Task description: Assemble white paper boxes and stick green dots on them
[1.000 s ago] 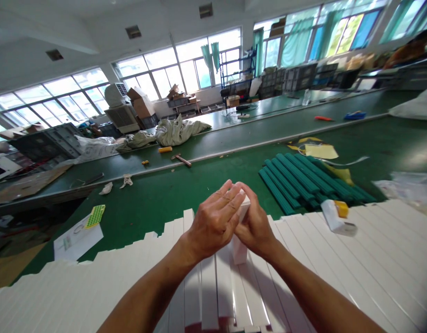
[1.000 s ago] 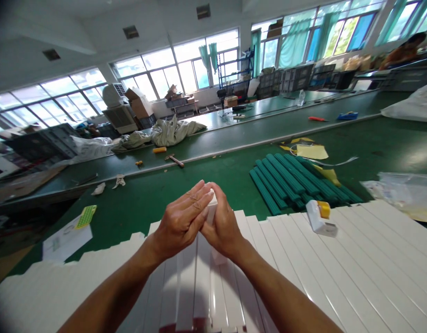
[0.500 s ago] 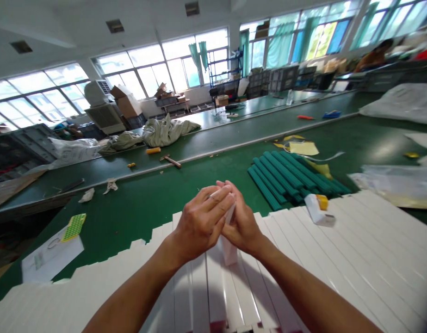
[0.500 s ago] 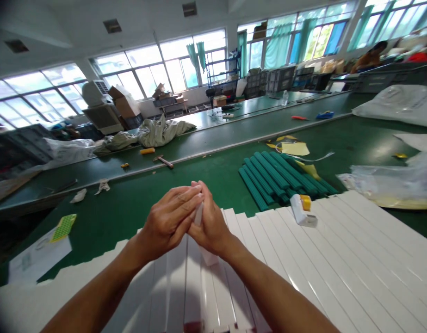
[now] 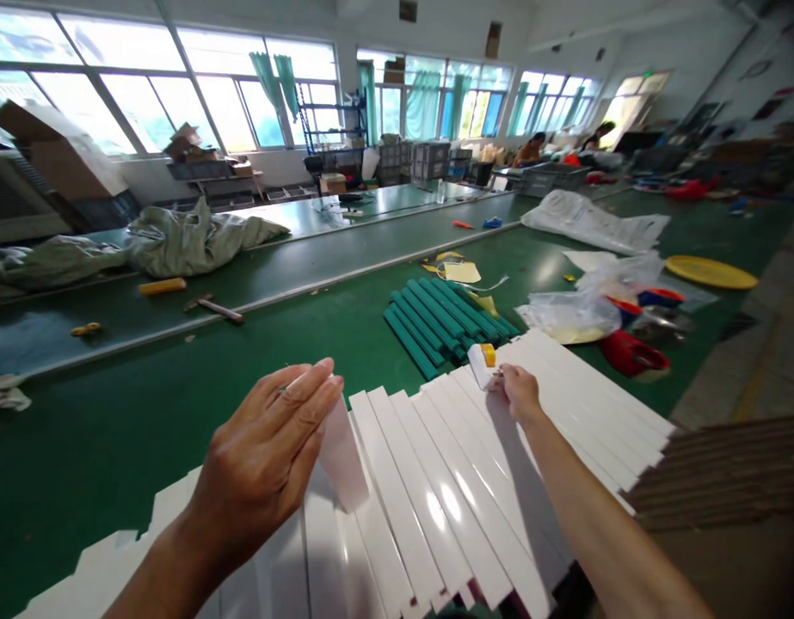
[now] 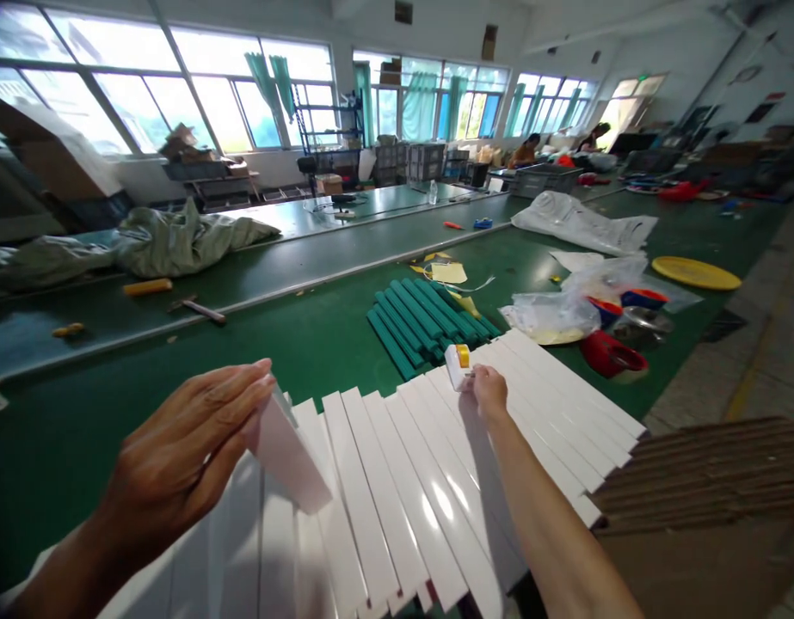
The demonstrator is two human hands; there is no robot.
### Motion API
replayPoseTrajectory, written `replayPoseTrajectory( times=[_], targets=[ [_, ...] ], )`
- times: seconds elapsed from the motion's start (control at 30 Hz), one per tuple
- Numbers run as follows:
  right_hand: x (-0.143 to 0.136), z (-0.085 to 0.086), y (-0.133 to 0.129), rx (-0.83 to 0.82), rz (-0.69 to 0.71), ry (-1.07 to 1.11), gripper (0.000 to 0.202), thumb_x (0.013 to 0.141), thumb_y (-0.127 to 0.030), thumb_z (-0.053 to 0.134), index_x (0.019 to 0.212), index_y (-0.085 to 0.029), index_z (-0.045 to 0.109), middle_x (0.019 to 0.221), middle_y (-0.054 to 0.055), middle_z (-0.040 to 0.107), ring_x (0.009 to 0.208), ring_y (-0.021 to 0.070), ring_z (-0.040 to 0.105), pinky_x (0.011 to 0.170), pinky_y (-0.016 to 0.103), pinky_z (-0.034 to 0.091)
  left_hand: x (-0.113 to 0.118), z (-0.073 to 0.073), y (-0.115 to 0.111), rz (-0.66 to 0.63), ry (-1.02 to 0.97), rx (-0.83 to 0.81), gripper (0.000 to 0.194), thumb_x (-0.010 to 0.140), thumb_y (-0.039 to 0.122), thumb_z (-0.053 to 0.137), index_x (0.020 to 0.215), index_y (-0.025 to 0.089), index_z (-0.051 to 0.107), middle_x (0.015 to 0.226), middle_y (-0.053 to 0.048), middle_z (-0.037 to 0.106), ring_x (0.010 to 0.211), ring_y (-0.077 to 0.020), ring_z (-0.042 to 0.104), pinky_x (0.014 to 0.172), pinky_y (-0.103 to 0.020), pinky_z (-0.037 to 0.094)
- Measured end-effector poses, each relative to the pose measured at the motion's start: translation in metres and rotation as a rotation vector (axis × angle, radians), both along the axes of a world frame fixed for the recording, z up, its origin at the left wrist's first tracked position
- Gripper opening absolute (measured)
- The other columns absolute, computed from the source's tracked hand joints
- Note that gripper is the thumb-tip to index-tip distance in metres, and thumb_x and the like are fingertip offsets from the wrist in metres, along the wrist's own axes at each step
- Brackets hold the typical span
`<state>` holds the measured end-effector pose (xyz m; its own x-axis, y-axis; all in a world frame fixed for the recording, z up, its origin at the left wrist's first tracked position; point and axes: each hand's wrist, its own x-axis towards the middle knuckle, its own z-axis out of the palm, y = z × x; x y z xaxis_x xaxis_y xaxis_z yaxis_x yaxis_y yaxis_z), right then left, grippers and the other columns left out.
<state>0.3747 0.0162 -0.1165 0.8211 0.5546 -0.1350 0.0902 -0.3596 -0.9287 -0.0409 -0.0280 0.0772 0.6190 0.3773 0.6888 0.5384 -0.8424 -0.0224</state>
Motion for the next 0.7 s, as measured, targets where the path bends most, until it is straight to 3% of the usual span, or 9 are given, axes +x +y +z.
replayPoseTrajectory(
  times=[0.1,0.33,0.47,0.7],
  targets=[
    [0.004,-0.007,0.008,-0.074,-0.003,0.132,0.023,0.092,-0.034,0.058,0.087,-0.012,0.062,0.075,-0.001,0.062,0.060,0.0092,0.058,0.057,0.024,0.049,0.002,0.000,0.000,-0.002,-0.016,-0.003,0.048,0.083,0.006,0.059,0.130,0.015,0.054,0.128,-0.012,0.061,0.116,-0.0262,0.058,0.100,-0.044,0.050],
    [0.005,0.003,0.024,-0.090,-0.064,0.379,0.025,0.092,-0.032,0.058,0.109,-0.013,0.059,0.100,0.005,0.063,0.080,0.0139,0.062,0.068,0.030,0.055,-0.001,0.001,-0.005,-0.006,-0.042,-0.007,0.049,0.083,0.007,0.059,0.131,0.018,0.053,0.128,-0.010,0.062,0.115,-0.0261,0.059,0.099,-0.045,0.051],
    [0.003,0.004,0.012,0.019,-0.067,0.441,0.024,0.093,-0.031,0.057,0.108,-0.013,0.059,0.096,0.004,0.062,0.075,0.0122,0.062,0.063,0.027,0.054,-0.002,0.001,-0.008,-0.012,-0.056,-0.005,0.049,0.082,0.007,0.059,0.130,0.018,0.054,0.127,-0.010,0.062,0.115,-0.0268,0.059,0.098,-0.045,0.051],
    [-0.008,-0.016,-0.014,0.165,-0.068,0.513,0.018,0.093,-0.028,0.058,0.101,-0.012,0.060,0.088,0.002,0.062,0.068,0.0096,0.060,0.059,0.023,0.053,-0.003,-0.002,-0.007,-0.021,-0.076,-0.020,0.051,0.080,0.006,0.062,0.128,0.019,0.056,0.128,-0.010,0.062,0.115,-0.0266,0.059,0.100,-0.045,0.050]
  ],
)
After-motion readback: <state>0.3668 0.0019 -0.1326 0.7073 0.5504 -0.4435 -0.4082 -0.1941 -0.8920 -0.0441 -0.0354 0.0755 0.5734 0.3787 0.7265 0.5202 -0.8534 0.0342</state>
